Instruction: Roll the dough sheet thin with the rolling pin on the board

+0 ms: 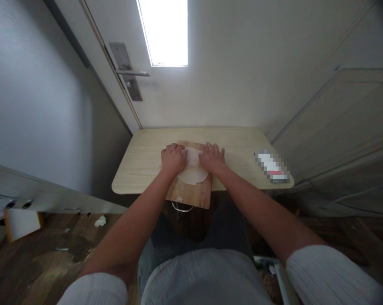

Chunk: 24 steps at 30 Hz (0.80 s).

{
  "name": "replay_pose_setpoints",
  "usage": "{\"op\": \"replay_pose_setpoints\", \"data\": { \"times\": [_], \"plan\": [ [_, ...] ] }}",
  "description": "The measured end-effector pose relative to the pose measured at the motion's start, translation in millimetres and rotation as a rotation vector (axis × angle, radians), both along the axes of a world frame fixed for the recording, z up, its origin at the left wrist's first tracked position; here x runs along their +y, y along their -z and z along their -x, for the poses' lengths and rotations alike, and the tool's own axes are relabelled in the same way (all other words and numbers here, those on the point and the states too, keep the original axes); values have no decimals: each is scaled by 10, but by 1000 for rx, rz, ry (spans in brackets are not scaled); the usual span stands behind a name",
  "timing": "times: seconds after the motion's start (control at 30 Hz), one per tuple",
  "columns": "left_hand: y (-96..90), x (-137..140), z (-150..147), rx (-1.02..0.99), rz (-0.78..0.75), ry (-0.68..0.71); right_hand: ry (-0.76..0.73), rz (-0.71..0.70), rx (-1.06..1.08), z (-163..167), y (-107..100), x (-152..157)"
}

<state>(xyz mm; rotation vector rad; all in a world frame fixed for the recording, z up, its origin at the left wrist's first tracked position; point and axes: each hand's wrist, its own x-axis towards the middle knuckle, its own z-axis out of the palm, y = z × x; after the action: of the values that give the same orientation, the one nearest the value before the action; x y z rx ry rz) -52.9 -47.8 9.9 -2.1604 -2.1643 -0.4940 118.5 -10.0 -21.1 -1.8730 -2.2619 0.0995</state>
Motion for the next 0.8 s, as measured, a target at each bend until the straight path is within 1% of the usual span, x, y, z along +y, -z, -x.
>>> {"op": "replay_pose_setpoints", "data": {
  "times": [0.17,0.27,0.4,0.53,0.8],
  "plan": [
    [107,111,17,37,12,5,-13,-96,0,-10,33,-49],
    [172,134,21,43,56,44,-10,-107,10,-16,52,-76],
    [219,161,28,82,87,129,-23,-114,15,-22,53,-114],
    [235,119,34,95,101,186,-32,-131,21,-31,50,-168],
    [232,-53,-17,89,85,172,-36,-137,-5,-71,75,-268]
  ]
}}
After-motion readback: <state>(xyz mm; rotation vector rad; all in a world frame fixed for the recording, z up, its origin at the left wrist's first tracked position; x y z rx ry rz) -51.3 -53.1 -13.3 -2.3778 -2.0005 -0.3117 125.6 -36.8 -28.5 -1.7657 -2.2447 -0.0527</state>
